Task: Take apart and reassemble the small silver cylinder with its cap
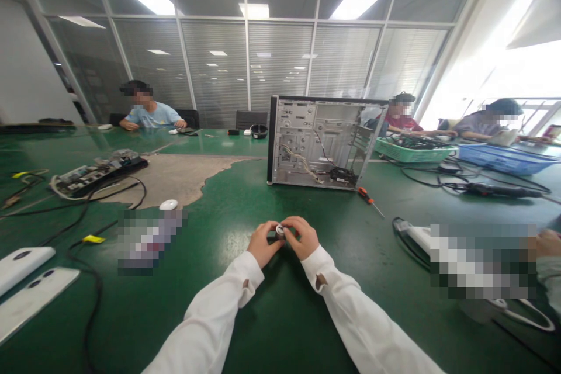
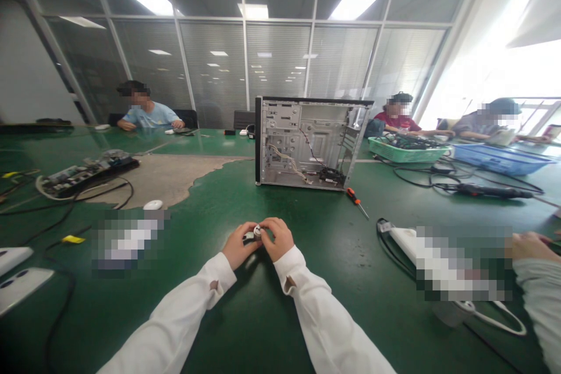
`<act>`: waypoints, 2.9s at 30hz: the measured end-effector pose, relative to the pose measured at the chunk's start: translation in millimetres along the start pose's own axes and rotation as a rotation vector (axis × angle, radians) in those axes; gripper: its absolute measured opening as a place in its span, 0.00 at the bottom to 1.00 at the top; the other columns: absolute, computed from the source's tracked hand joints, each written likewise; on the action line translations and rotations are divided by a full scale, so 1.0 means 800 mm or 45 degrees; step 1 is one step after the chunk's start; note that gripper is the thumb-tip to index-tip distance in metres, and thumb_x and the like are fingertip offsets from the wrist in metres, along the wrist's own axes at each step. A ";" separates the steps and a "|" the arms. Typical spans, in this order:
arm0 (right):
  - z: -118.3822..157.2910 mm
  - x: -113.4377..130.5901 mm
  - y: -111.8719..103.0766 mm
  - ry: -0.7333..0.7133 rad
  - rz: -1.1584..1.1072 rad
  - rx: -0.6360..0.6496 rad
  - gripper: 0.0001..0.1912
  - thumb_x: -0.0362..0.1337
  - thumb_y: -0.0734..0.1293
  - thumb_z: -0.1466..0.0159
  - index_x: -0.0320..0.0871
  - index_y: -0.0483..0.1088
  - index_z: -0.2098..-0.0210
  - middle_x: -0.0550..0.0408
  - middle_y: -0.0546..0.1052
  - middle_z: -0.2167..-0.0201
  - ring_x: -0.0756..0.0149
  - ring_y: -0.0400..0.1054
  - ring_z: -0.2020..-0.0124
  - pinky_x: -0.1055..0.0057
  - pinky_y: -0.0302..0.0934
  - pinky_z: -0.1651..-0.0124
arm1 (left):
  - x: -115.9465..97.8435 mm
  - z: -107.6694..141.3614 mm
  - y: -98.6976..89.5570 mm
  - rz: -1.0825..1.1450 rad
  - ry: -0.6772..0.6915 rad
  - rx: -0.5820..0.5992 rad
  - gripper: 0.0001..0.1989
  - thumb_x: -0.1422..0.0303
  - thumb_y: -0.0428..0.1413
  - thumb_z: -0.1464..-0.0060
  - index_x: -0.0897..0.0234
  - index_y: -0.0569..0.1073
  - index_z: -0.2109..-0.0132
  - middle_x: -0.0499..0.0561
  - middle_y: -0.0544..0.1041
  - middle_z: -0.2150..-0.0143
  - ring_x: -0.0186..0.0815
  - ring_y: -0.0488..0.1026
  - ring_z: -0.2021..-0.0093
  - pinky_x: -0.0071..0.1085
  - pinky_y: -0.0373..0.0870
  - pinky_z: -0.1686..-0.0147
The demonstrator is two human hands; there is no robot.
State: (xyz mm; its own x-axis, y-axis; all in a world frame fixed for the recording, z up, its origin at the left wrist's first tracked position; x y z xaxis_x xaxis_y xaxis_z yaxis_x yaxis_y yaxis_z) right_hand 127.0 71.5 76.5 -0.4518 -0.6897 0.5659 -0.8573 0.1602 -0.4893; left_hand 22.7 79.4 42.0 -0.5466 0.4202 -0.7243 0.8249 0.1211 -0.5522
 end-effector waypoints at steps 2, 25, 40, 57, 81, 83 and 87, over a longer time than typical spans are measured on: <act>-0.001 -0.002 -0.001 0.018 0.004 -0.007 0.08 0.30 0.59 0.47 0.42 0.68 0.69 0.53 0.69 0.69 0.67 0.63 0.67 0.75 0.57 0.73 | 0.000 0.000 0.000 -0.008 0.002 0.005 0.15 0.72 0.56 0.62 0.62 0.67 0.62 0.49 0.70 0.64 0.35 0.66 0.60 0.32 0.61 0.59; -0.005 -0.054 -0.014 0.089 0.228 0.001 0.04 0.31 0.58 0.45 0.41 0.64 0.73 0.51 0.67 0.69 0.66 0.61 0.65 0.69 0.57 0.63 | 0.014 -0.003 -0.005 -0.006 -0.115 -0.015 0.15 0.72 0.56 0.62 0.63 0.67 0.62 0.51 0.70 0.63 0.36 0.66 0.60 0.33 0.61 0.58; 0.013 -0.124 0.019 0.206 0.350 0.355 0.17 0.22 0.58 0.57 0.42 0.67 0.71 0.54 0.69 0.68 0.67 0.62 0.65 0.70 0.57 0.59 | 0.046 -0.008 -0.012 0.025 -0.238 -0.084 0.24 0.84 0.47 0.66 0.63 0.67 0.59 0.51 0.70 0.59 0.35 0.64 0.56 0.33 0.60 0.55; 0.025 -0.128 0.000 0.237 0.426 0.214 0.19 0.22 0.55 0.59 0.41 0.67 0.70 0.51 0.69 0.67 0.63 0.61 0.63 0.65 0.57 0.59 | 0.054 -0.009 -0.010 0.132 -0.281 -0.062 0.22 0.85 0.44 0.65 0.64 0.66 0.60 0.51 0.72 0.60 0.33 0.67 0.57 0.33 0.61 0.56; 0.093 0.035 -0.049 0.091 0.538 0.072 0.18 0.34 0.60 0.48 0.45 0.61 0.56 0.51 0.68 0.63 0.63 0.61 0.61 0.65 0.59 0.59 | 0.018 -0.002 0.018 0.349 -0.126 0.265 0.19 0.83 0.43 0.66 0.67 0.69 0.65 0.49 0.76 0.71 0.32 0.72 0.67 0.29 0.66 0.63; 0.119 0.025 -0.086 0.121 0.631 0.008 0.17 0.35 0.59 0.47 0.44 0.61 0.56 0.51 0.69 0.63 0.63 0.62 0.61 0.65 0.59 0.59 | 0.026 -0.005 0.010 0.302 -0.161 0.204 0.18 0.82 0.43 0.65 0.67 0.69 0.65 0.50 0.76 0.71 0.32 0.72 0.67 0.30 0.66 0.64; 0.184 0.000 -0.179 0.277 0.876 -0.149 0.17 0.40 0.58 0.46 0.45 0.62 0.57 0.50 0.70 0.63 0.63 0.64 0.63 0.65 0.60 0.60 | 0.035 -0.009 0.009 0.267 -0.181 0.189 0.16 0.80 0.44 0.63 0.66 0.69 0.65 0.48 0.76 0.72 0.32 0.72 0.67 0.29 0.66 0.65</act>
State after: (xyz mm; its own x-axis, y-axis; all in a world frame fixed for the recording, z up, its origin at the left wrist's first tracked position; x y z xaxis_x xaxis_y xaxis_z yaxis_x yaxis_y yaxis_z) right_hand 286.0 -55.4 48.5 -0.9260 -0.2518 0.2813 -0.3772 0.5896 -0.7142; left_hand 14.6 98.6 21.1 -0.3900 0.2911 -0.8736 0.8975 -0.0921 -0.4314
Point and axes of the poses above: each hand's wrist, its own z-axis away from the middle knuckle, its own y-axis out of the palm, x = y × z, the point moved 10 cm from there along -z, towards the middle knuckle
